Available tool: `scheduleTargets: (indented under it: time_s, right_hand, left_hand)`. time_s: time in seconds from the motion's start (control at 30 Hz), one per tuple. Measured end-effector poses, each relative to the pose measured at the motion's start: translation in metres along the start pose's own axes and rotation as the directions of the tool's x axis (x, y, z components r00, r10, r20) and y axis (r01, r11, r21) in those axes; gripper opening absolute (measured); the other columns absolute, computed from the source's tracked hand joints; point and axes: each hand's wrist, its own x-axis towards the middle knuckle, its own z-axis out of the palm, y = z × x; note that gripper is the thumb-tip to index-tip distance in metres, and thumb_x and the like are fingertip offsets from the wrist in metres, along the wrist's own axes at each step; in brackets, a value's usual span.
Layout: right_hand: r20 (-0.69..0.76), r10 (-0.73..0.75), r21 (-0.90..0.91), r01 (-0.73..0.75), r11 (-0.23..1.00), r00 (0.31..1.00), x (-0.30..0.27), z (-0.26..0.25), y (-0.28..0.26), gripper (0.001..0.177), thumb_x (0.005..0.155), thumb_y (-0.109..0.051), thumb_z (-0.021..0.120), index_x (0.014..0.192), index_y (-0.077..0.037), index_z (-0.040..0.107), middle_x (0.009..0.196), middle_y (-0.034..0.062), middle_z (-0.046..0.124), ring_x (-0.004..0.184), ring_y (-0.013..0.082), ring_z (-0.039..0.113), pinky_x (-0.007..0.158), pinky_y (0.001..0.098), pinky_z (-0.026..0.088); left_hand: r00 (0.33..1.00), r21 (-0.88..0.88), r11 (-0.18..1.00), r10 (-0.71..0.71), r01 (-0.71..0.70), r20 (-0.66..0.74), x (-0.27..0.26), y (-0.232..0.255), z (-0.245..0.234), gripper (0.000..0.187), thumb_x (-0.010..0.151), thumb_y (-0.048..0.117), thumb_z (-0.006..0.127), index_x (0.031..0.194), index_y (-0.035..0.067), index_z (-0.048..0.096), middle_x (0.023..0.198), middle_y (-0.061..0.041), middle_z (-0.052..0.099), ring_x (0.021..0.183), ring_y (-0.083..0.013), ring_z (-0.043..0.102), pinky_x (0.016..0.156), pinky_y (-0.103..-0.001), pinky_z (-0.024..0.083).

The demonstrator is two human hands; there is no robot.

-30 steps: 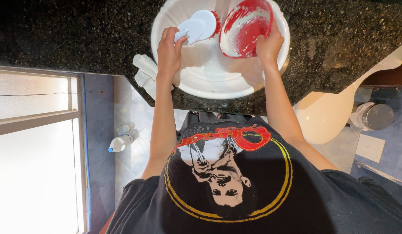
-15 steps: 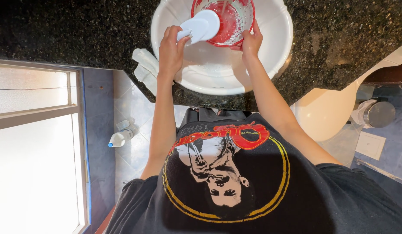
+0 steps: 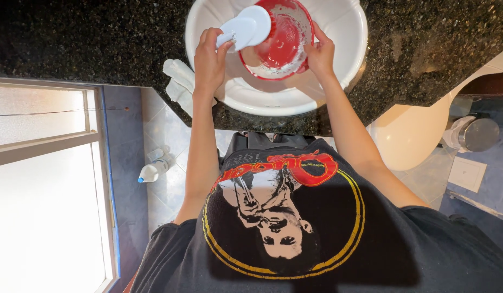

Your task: Cleaning a bowl and a brush in a bathroom sink and wiping the countertop.

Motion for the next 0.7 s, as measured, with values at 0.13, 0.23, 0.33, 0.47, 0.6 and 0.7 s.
scheduleTargets:
  time_s: [0.13, 0.23, 0.33, 0.47, 0.6, 0.7]
  right_hand:
    - [0.089, -0.307, -0.175, 0.318, 0.932, 0.948, -0.013, -0.017, -0.009, 0.068, 0.083, 0.021, 0.056, 0.146, -0.005, 0.056, 0.129, 0.0235, 0.071, 0.060, 0.0108, 0.058, 0.049, 0.0189, 0.050]
    - [0.199, -0.360, -0.295, 0.406, 0.865, 0.912, -0.033, -0.022, -0.032, 0.065, 0.084, 0.017, 0.058, 0.144, -0.007, 0.061, 0.105, 0.0181, 0.079, 0.047, 0.0086, 0.047, 0.041, 0.0192, 0.038]
    - [0.274, -0.368, -0.361, 0.450, 0.817, 0.888, -0.051, -0.024, -0.050, 0.064, 0.087, 0.014, 0.057, 0.147, -0.007, 0.061, 0.081, 0.0122, 0.075, 0.044, 0.0103, 0.047, 0.040, 0.0213, 0.035]
    - [0.341, -0.403, -0.393, 0.519, 0.760, 0.849, -0.064, -0.032, -0.058, 0.066, 0.087, 0.014, 0.060, 0.149, -0.009, 0.061, 0.073, 0.0138, 0.074, 0.045, 0.0135, 0.052, 0.043, 0.0246, 0.040]
    - [0.351, -0.404, -0.415, 0.528, 0.741, 0.844, -0.072, -0.033, -0.065, 0.069, 0.083, 0.014, 0.056, 0.149, -0.007, 0.061, 0.067, 0.0148, 0.070, 0.045, 0.0151, 0.052, 0.045, 0.0266, 0.042]
    - [0.379, -0.426, -0.400, 0.561, 0.725, 0.821, -0.077, -0.030, -0.070, 0.067, 0.084, 0.012, 0.056, 0.148, -0.006, 0.061, 0.071, 0.0164, 0.073, 0.044, 0.0166, 0.053, 0.044, 0.0265, 0.043]
  left_hand:
    - [1.000, -0.016, 1.000, -0.002, 0.002, 0.008, 0.004, 0.001, 0.003, 0.020, 0.100, 0.018, 0.065, 0.112, 0.004, 0.057, 0.103, -0.009, 0.065, 0.082, -0.0236, 0.064, 0.074, -0.038, 0.053]
    - [0.999, -0.018, 1.000, -0.023, 0.024, 0.024, 0.005, -0.001, 0.006, 0.020, 0.100, 0.018, 0.066, 0.112, 0.005, 0.057, 0.105, -0.008, 0.065, 0.082, -0.0222, 0.064, 0.074, -0.037, 0.053]
    - [1.000, -0.030, 0.999, -0.016, 0.017, 0.017, 0.002, -0.002, 0.004, 0.019, 0.100, 0.016, 0.065, 0.112, 0.004, 0.057, 0.104, -0.009, 0.066, 0.081, -0.0216, 0.063, 0.072, -0.036, 0.052]
    - [1.000, 0.004, 1.000, 0.021, -0.021, -0.020, 0.001, -0.008, -0.001, 0.017, 0.102, 0.017, 0.061, 0.111, 0.004, 0.057, 0.103, -0.009, 0.064, 0.080, -0.0217, 0.062, 0.070, -0.036, 0.051]
    - [0.992, 0.054, 0.997, 0.055, -0.050, -0.112, 0.000, -0.007, -0.005, 0.019, 0.103, 0.020, 0.061, 0.113, 0.004, 0.055, 0.107, -0.009, 0.063, 0.088, -0.0253, 0.065, 0.078, -0.038, 0.053]
    - [0.995, 0.172, 0.985, 0.029, -0.011, -0.100, 0.001, -0.022, 0.002, 0.021, 0.102, 0.020, 0.063, 0.115, 0.006, 0.054, 0.107, -0.009, 0.061, 0.085, -0.0293, 0.067, 0.076, -0.043, 0.054]
